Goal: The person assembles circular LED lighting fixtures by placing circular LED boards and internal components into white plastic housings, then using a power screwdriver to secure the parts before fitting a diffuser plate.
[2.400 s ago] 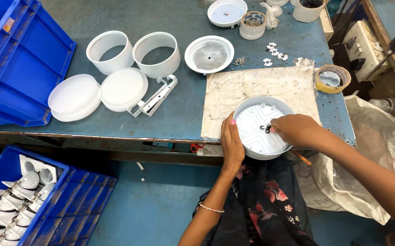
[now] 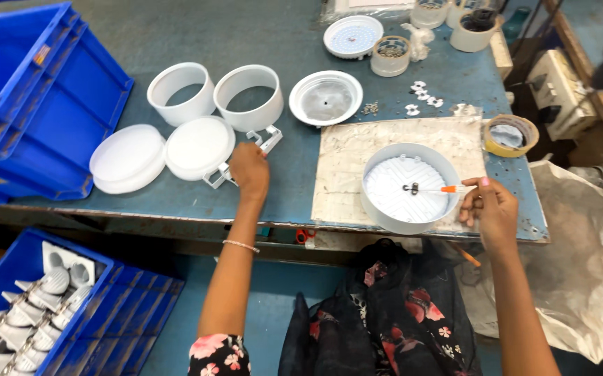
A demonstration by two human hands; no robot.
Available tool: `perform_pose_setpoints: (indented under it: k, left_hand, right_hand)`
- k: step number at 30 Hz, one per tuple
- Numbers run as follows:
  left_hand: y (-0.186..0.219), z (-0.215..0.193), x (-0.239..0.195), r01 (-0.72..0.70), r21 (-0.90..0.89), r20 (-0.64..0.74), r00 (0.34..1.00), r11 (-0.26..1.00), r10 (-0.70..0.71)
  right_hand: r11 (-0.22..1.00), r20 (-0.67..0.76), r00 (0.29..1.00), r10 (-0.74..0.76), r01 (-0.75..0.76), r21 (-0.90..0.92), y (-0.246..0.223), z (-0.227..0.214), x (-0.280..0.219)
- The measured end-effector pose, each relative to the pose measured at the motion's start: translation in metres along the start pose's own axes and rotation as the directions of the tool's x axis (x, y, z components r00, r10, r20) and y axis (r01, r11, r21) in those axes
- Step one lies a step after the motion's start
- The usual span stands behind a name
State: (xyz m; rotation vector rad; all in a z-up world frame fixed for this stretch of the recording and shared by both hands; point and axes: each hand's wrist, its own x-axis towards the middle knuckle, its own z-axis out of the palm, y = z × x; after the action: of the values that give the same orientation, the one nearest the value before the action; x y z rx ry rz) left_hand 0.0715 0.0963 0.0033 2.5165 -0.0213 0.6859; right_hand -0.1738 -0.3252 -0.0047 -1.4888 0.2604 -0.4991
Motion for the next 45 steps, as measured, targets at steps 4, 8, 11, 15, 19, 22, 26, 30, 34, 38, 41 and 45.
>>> perform_pose_setpoints:
  k: [4,8,11,15,19,22,26,30,34,38,41,45]
  left_hand:
    - [0.003,-0.011,0.029,0.008,-0.330,-0.009,1.000,0.944,-0.012]
    - [-0.005,-0.014,0.071,0.458,-0.649,0.431,0.879,0.607,-0.203]
    - [-0.021,0.001,0.085,0.578,-0.709,0.553,0.811,0.405,-0.189]
    - [-0.038,0.027,0.090,0.668,-0.664,0.626,0.742,0.336,-0.240]
    - [-0.031,0.022,0.086,0.701,-0.616,0.635,0.712,0.359,-0.300]
    - [-0.005,-0.009,0.066,0.655,-0.733,0.636,0.756,0.184,-0.156]
    - [0.068,-0.049,0.021,0.592,-0.803,0.595,0.803,0.064,0.034]
    - [0.159,-0.056,-0.057,0.512,-0.859,0.480,0.797,0.009,0.366]
    - [0.227,-0.038,-0.107,0.647,-0.762,0.585,0.706,-0.026,0.399]
    - [0.253,-0.017,-0.132,0.684,-0.728,0.639,0.658,0.038,0.399]
    - [0.259,-0.006,-0.143,0.665,-0.745,0.626,0.669,0.055,0.401]
    - [0.261,0.002,-0.158,0.688,-0.726,0.637,0.663,0.016,0.394]
  right_hand:
    - [0.990,0.017,1.000,0.012,-0.015,0.140,0.004,-0.007,0.002]
    - [0.967,0.032,0.999,0.038,-0.045,0.251,0.002,-0.014,0.003]
    - [0.959,0.040,0.998,0.046,-0.056,0.279,0.001,-0.016,0.003]
    - [0.960,0.049,0.998,0.048,-0.060,0.273,0.007,-0.019,0.003]
    - [0.951,0.050,0.998,0.048,-0.061,0.304,0.014,-0.023,0.006]
    - [0.941,-0.041,0.999,0.006,0.009,0.339,0.010,-0.018,0.003]
    - [0.938,-0.293,0.938,-0.187,0.259,0.231,-0.027,-0.003,-0.015]
    - [0.964,0.103,0.970,-0.220,0.233,-0.129,-0.091,0.015,-0.042]
    - [0.993,0.468,0.878,0.099,-0.058,-0.102,-0.130,0.037,-0.066]
    - [0.952,0.298,0.954,0.009,0.083,-0.295,-0.135,0.042,-0.076]
    - [0.954,0.233,0.970,0.066,0.007,-0.300,-0.132,0.030,-0.071]
    - [0.961,0.179,0.970,0.167,-0.120,-0.248,-0.125,0.019,-0.056]
